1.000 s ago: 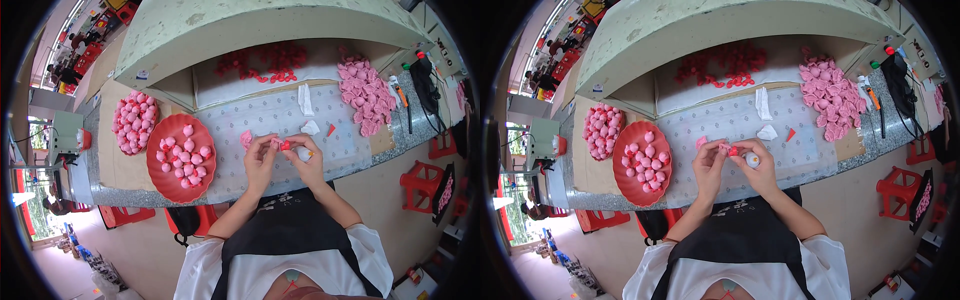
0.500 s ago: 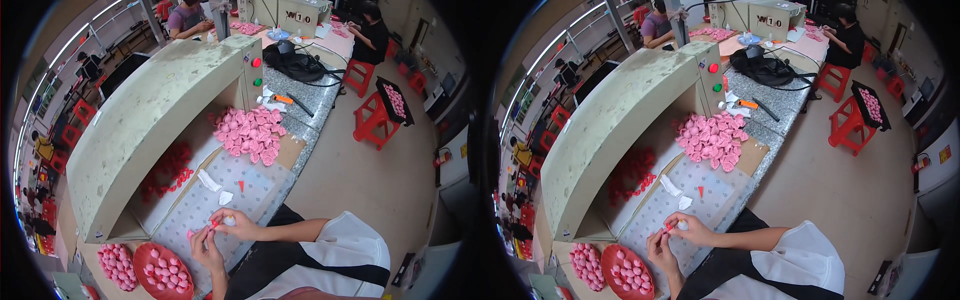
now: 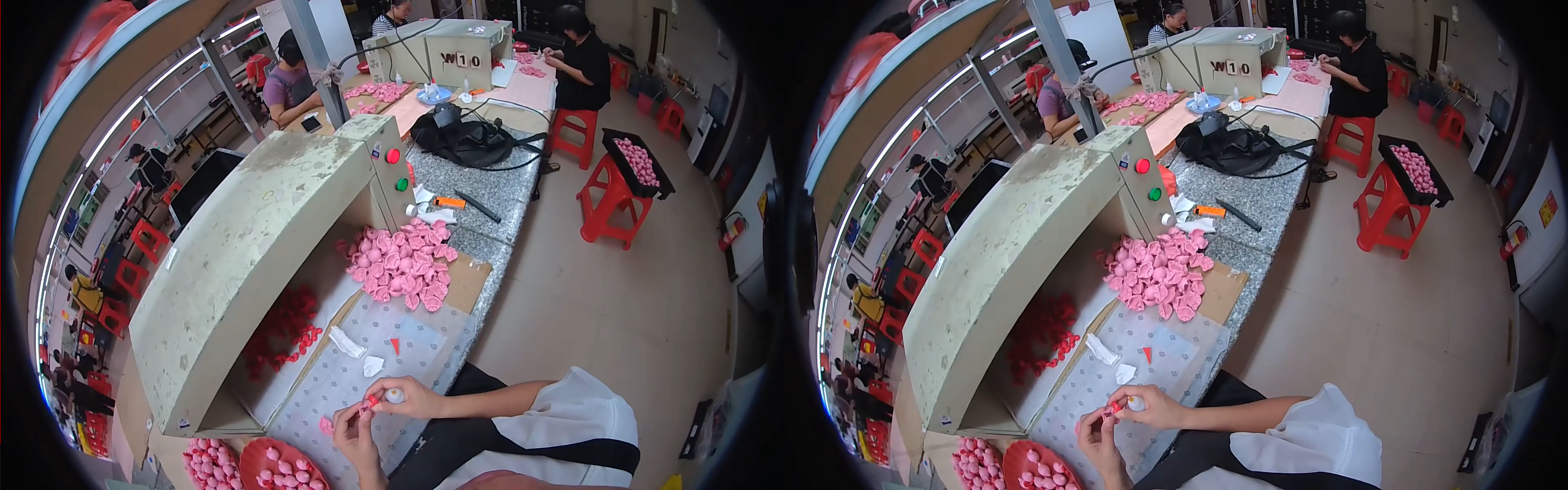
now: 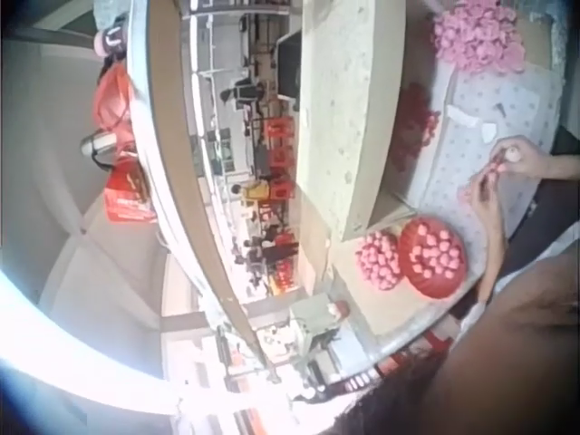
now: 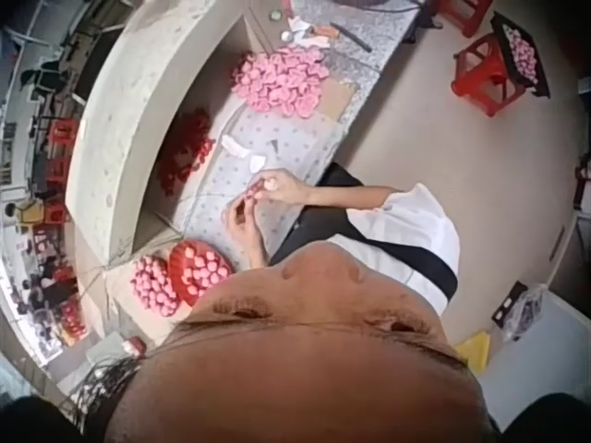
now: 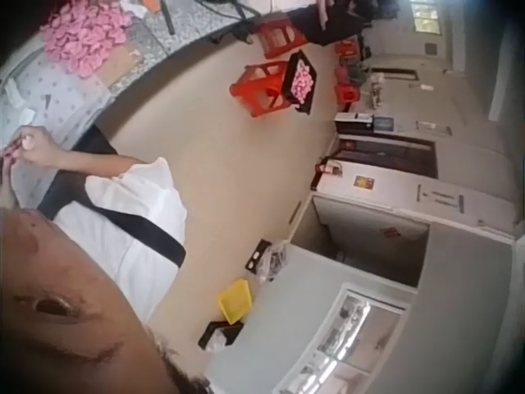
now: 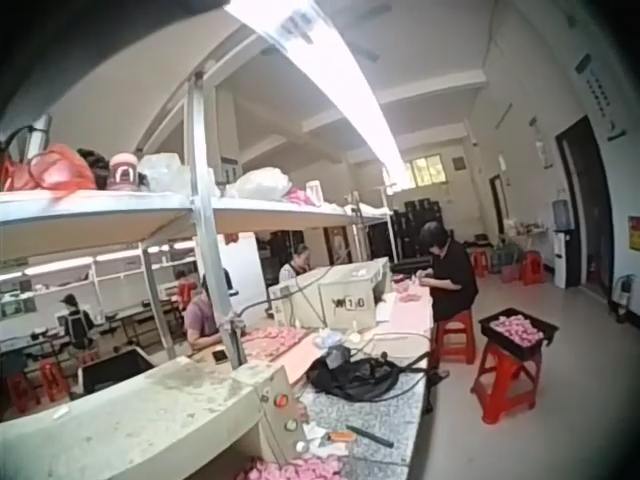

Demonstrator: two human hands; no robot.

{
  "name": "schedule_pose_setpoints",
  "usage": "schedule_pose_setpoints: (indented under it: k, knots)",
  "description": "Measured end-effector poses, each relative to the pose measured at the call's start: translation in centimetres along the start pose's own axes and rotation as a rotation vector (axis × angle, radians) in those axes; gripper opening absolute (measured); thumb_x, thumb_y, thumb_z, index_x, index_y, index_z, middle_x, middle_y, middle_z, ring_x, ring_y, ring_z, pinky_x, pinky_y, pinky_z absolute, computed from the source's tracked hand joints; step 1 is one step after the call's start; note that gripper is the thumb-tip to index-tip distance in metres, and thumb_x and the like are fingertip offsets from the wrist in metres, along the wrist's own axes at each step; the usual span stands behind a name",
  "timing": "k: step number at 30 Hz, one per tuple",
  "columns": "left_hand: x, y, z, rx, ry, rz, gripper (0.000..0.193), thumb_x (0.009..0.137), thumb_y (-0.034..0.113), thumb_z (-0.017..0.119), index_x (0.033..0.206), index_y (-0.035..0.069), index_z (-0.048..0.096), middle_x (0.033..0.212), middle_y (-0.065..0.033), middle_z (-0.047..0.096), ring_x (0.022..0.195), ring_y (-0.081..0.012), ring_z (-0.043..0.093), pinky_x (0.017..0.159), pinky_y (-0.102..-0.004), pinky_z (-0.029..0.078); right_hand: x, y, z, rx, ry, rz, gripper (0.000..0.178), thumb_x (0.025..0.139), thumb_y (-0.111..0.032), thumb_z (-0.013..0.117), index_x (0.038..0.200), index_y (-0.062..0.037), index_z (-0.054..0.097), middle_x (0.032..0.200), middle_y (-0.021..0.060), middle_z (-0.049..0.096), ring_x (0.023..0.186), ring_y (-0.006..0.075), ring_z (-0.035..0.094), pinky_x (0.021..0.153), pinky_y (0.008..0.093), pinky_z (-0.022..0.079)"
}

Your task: Assembling small pink plastic toy parts by applying glue from a bottle.

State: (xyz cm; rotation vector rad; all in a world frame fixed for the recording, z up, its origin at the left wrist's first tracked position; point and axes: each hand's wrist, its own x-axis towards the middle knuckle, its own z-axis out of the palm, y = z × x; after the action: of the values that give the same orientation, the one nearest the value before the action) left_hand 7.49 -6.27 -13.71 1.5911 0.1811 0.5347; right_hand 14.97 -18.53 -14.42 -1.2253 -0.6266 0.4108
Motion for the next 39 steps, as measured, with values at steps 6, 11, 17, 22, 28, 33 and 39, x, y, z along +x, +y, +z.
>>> schedule_pose_setpoints:
  k: [6,11,17,22,28,33,39]
  knots:
    - [-0.3,-1.3,0.2,-0.405,0.029,-0.297,0.020,0.073,-0.003,0.055,0.090,0.001,0.046,0.081,-0.0079,0.053,0.071,-0.0128,0.053,0.065,-0.0227,0.045,0.0,0.6,-1.3,-0.280,-0.071,-0.004,0.024,0.072,-0.014,0.059,0.093,-0.0034,0.052,0.084,0.0054,0.055,0.080,0.0141,0.054,0.071,0.0267,0.041]
    - [-0.7,-1.9,-1.4,-0.533,0.159,-0.333,0.014,0.075,0.000,0.053,0.087,0.002,0.046,0.079,-0.0075,0.054,0.069,-0.0148,0.054,0.064,-0.0249,0.045,2.6,-0.4,-6.4,-0.310,0.018,-0.028,0.025,0.071,-0.014,0.061,0.094,-0.0047,0.056,0.089,0.0052,0.056,0.085,0.0131,0.052,0.076,0.0261,0.040]
    - [-0.4,-1.7,-2.4,-0.496,0.163,-0.369,0.013,0.077,0.007,0.054,0.088,0.005,0.048,0.076,-0.0043,0.053,0.067,-0.0127,0.053,0.062,-0.0245,0.045,11.0,1.0,-21.6,-0.388,0.862,-0.212,0.019,0.069,-0.007,0.062,0.086,-0.0024,0.056,0.075,0.0010,0.054,0.060,0.0064,0.047,0.052,0.0192,0.038]
    - [-0.9,-1.7,-2.4,-0.545,0.212,-0.394,0.012,0.078,0.007,0.053,0.088,0.006,0.049,0.079,-0.0037,0.054,0.068,-0.0122,0.053,0.062,-0.0245,0.046,16.7,3.6,-26.9,-0.526,0.961,-0.150,0.025,0.069,-0.015,0.063,0.090,-0.0019,0.058,0.074,0.0045,0.057,0.061,0.0099,0.051,0.056,0.0222,0.041]
    - [-1.3,-1.8,-3.2,-0.556,0.218,-0.387,0.011,0.078,0.006,0.052,0.088,0.007,0.049,0.084,-0.0053,0.055,0.073,-0.0126,0.054,0.063,-0.0246,0.047,18.8,4.9,-28.9,-0.407,0.848,-0.074,0.023,0.068,-0.020,0.064,0.079,0.0001,0.060,0.066,0.0033,0.057,0.059,0.0097,0.052,0.054,0.0226,0.041]
    - [-1.3,-2.4,-4.1,-0.556,0.248,-0.398,0.011,0.078,0.006,0.052,0.088,0.006,0.049,0.089,-0.0074,0.055,0.073,-0.0134,0.055,0.064,-0.0249,0.047,18.8,5.0,-28.1,-0.341,0.860,-0.074,0.019,0.068,-0.016,0.065,0.078,-0.0002,0.060,0.068,0.0027,0.057,0.058,0.0090,0.052,0.053,0.0215,0.041]
    - [-1.1,-2.2,-3.9,-0.576,0.232,-0.362,0.011,0.078,0.006,0.052,0.089,0.006,0.049,0.089,-0.0081,0.055,0.073,-0.0141,0.055,0.064,-0.0252,0.047,18.6,5.5,-29.2,-0.357,0.862,-0.065,0.020,0.068,-0.014,0.065,0.080,0.0005,0.059,0.069,0.0030,0.058,0.059,0.0088,0.053,0.053,0.0207,0.042]
